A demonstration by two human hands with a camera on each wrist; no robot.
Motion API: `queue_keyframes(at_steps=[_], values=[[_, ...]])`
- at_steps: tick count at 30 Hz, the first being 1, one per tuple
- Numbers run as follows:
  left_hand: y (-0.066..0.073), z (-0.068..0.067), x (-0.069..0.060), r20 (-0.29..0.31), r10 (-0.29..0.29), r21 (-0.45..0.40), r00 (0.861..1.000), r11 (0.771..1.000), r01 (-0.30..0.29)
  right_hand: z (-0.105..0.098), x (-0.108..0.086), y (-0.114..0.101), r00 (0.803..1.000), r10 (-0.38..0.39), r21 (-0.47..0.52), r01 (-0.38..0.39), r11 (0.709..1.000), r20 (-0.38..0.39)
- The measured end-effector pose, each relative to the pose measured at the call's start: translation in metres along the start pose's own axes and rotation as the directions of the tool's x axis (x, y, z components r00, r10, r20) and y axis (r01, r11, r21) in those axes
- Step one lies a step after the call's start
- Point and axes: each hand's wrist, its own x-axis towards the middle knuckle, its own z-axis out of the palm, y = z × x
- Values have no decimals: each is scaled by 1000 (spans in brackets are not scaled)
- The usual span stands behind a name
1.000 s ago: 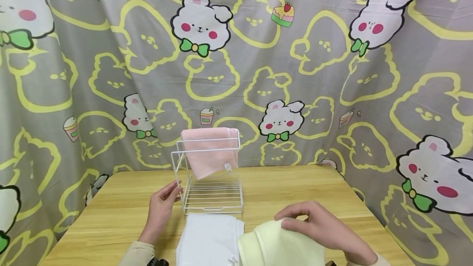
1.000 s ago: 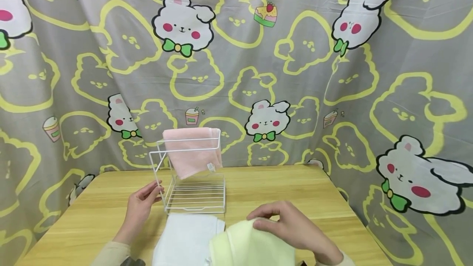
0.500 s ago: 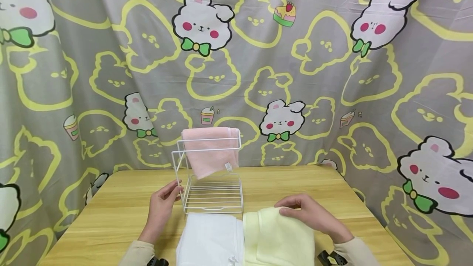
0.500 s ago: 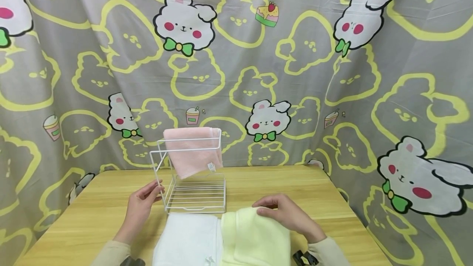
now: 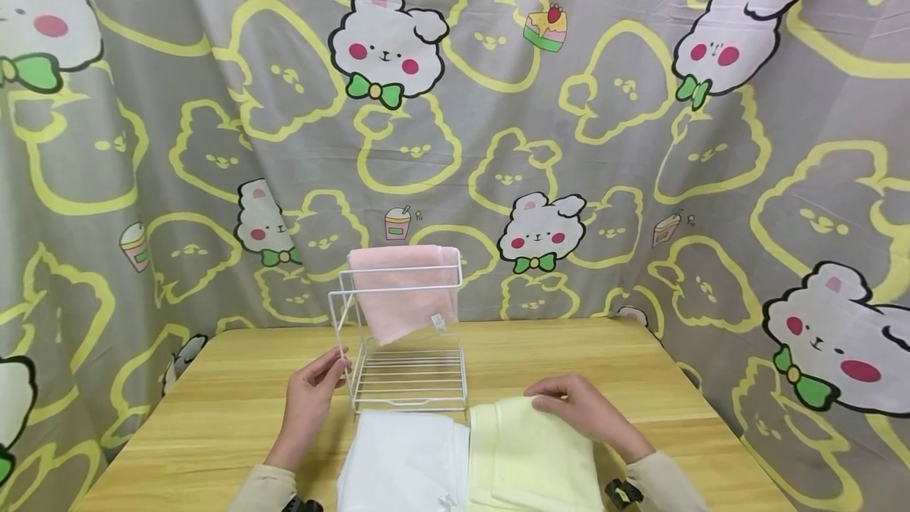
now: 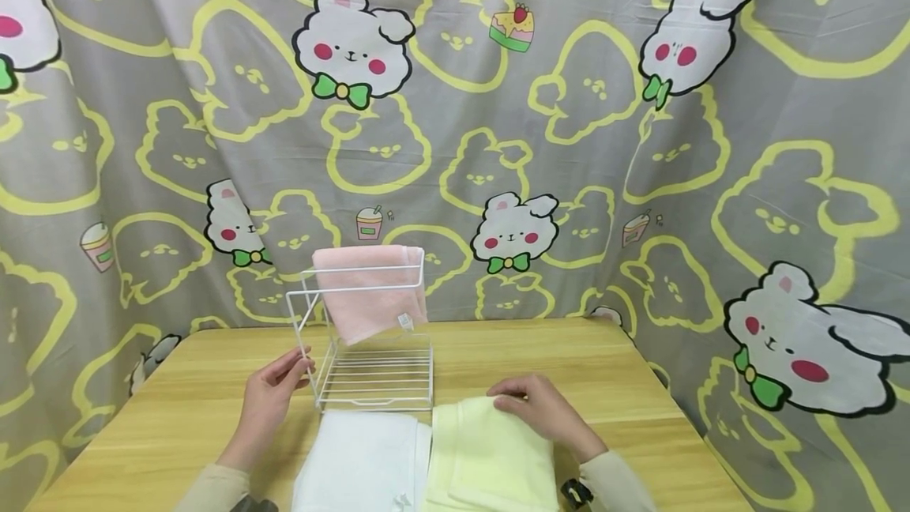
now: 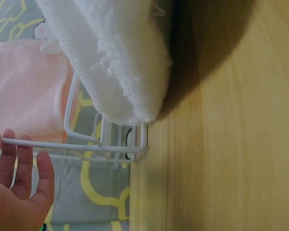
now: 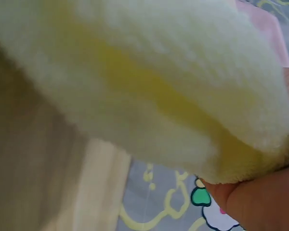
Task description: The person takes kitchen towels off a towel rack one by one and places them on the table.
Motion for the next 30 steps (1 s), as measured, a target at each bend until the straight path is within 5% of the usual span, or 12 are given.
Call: queue_keyframes(at_steps=[14, 30], values=[[-2, 1, 0, -11, 18, 3, 1000, 1000, -18, 18, 4, 25, 991, -100, 6, 100, 995, 91], [-2, 1, 0, -5, 28, 3, 1000, 1000, -28, 18, 2, 19, 979, -20, 79, 4, 997, 202]])
